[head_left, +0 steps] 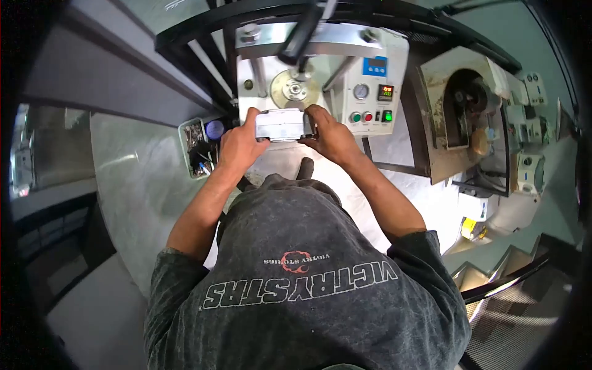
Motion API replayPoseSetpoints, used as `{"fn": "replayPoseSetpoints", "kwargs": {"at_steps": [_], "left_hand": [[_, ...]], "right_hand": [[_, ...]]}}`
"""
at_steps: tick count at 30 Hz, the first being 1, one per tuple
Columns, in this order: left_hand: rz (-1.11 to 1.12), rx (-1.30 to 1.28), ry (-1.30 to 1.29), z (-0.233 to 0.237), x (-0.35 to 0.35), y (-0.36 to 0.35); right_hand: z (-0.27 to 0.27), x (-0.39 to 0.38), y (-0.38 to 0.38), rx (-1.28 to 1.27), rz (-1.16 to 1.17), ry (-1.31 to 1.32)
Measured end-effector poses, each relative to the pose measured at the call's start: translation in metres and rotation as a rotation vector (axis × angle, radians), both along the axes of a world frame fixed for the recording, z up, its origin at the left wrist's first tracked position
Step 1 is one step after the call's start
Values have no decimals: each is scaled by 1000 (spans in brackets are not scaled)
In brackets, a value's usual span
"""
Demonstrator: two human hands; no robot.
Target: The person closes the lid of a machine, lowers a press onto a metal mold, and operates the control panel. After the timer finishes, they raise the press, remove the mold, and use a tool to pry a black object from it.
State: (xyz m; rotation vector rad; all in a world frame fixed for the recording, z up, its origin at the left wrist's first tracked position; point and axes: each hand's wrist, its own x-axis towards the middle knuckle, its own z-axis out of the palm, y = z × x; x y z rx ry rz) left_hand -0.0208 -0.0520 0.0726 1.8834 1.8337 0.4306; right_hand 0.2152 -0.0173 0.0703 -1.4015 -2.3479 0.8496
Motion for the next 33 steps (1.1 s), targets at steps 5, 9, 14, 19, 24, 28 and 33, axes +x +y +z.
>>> {"fn": "replayPoseSetpoints", "kwargs": {"at_steps": [5,9,14,19,24,28,33], "left_hand": [[58,-47,-132,-25,-13,-4],[30,-34,-420,-34,-52,-50],[410,-298,-482,-139,-133,-159],[551,-505,-343,-213,-201,-221],[730,-267,-285,-275,-253,-159],[748,-210,-72,-339,-277,-99],[806,-158,89,-375,-287,-96]], "right_hand": [[7,-18,1,23,-104,-115],[29,-57,-46,346,-236,-174],[-23,-137,-106,-495,-92,316],[-220,-271,-96,-509,186,162],[-326,-401,-68,-216,98,-190],[-376,-415,-44,-286,217,-425],[-360,-391,-45,-133,170,-254]]}}
